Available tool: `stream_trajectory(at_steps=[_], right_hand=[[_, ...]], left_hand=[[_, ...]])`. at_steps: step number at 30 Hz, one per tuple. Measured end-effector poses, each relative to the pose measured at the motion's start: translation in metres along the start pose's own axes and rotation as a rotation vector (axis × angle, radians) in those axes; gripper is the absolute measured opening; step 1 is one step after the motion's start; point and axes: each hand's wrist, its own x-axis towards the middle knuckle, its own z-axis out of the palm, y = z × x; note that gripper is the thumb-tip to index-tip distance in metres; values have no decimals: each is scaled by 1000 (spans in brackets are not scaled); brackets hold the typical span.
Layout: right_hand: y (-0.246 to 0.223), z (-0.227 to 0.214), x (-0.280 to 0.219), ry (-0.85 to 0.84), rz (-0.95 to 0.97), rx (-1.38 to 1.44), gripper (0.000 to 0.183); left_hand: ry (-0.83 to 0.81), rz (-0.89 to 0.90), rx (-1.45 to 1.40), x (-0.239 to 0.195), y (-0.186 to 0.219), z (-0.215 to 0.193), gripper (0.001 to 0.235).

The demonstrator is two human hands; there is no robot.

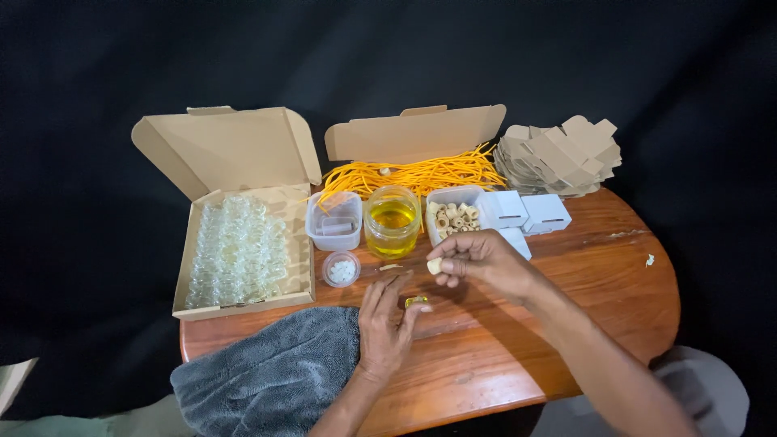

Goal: Assembling small perfume bottles by attaching caps with strings and folding cardboard packaging boxes.

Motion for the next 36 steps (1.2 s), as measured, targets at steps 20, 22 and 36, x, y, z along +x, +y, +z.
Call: stream_trajectory(at_steps=[20,22,36], right_hand=[[-29,-20,3,607,-307,-763,23],[-20,-21,6,594,-305,-769,22],[-37,52,-23,151,33,-404,10]], left_hand=[[-178,107,43,-8,-26,12,22],[-213,89,37,-10,-34,14,15],[-14,294,23,1,-3,-6,32]])
